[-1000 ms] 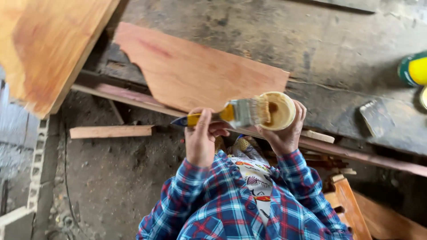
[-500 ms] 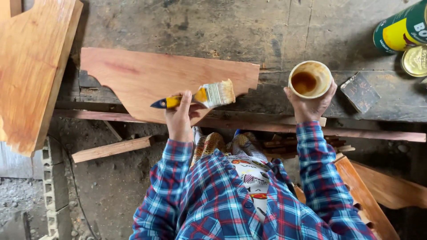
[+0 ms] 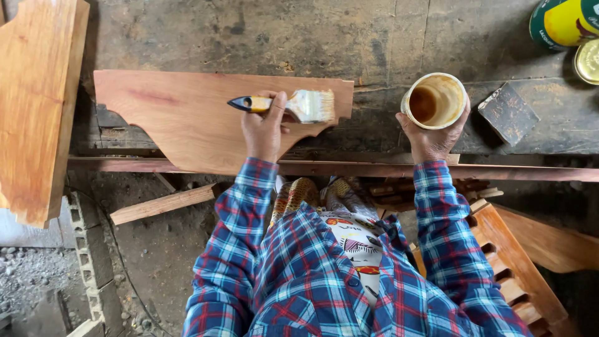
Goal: The person applies a brown liquid finish to a curved wooden board using a paintbrush. They dip the brush into a container of finish and spread it evenly across the surface of the wood, flipping the board over to coat the other side as well.
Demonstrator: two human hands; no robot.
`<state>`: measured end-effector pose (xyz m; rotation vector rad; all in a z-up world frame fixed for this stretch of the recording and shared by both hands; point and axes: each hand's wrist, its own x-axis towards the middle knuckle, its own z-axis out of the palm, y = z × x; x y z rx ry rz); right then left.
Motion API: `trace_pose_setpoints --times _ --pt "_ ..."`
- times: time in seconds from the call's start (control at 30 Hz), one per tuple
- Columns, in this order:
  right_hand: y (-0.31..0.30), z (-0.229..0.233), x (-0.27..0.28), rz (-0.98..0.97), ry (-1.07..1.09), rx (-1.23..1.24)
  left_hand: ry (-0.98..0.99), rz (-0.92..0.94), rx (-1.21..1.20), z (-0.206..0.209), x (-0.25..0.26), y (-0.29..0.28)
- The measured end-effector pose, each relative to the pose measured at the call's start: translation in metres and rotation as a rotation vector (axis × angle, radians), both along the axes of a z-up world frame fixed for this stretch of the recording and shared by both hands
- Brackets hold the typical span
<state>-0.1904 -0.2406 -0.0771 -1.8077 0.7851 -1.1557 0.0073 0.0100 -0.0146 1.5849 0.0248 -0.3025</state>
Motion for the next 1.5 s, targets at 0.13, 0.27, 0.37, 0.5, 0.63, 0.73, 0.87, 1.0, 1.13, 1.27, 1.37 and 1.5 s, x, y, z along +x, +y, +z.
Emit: trace_pose_setpoints --times 0.13,0.27,0.37,0.5,0.63,0.73,0.87,1.0,1.13,1.27,1.37,1.5 --pt "-0.006 -0.003 -0.008 0.056 0.029 -0.065 -0.331 0.015 0.328 -0.017 0.026 0.044" --pt "-0.010 -0.019 -0.014 0.135 0.003 -0.044 -0.529 0.030 0.598 0.018 0.043 0.076" --pt "-0.007 -0.022 -0.030 0.158 0.040 0.057 -0.399 -0.017 0.403 0.029 0.025 0.050" --pt "0.007 -0.019 -0.057 0.123 0.055 0.114 -0.286 -0.123 0.208 0.031 -0.010 -0.006" --pt "0.038 0.005 -0.086 -0.054 0.173 0.172 -0.288 -0.165 0.190 0.020 -0.011 -0.013" --pt "0.067 0.009 -0.111 -0.197 0.236 0.183 -0.343 -0.127 0.277 -0.012 0.013 0.027" --pt "0.112 -0.006 -0.127 -0.383 0.241 0.227 -0.303 0.062 0.282 -0.018 0.030 0.086" --pt "0.161 -0.006 -0.115 -0.457 0.273 0.295 -0.667 -0.061 0.538 0.010 0.077 0.174" --pt "0.201 0.000 -0.098 -0.482 0.260 0.307 -0.410 -0.174 0.299 0.042 0.100 0.197" --pt "0.235 0.000 -0.094 -0.493 0.239 0.346 -0.289 -0.257 0.158 0.067 0.083 0.152" --pt "0.256 -0.003 -0.100 -0.485 0.225 0.408 -0.114 -0.327 0.013 0.072 0.054 0.094" --pt "0.271 0.000 -0.111 -0.478 0.228 0.450 -0.051 -0.409 -0.053 0.017 0.039 0.051"
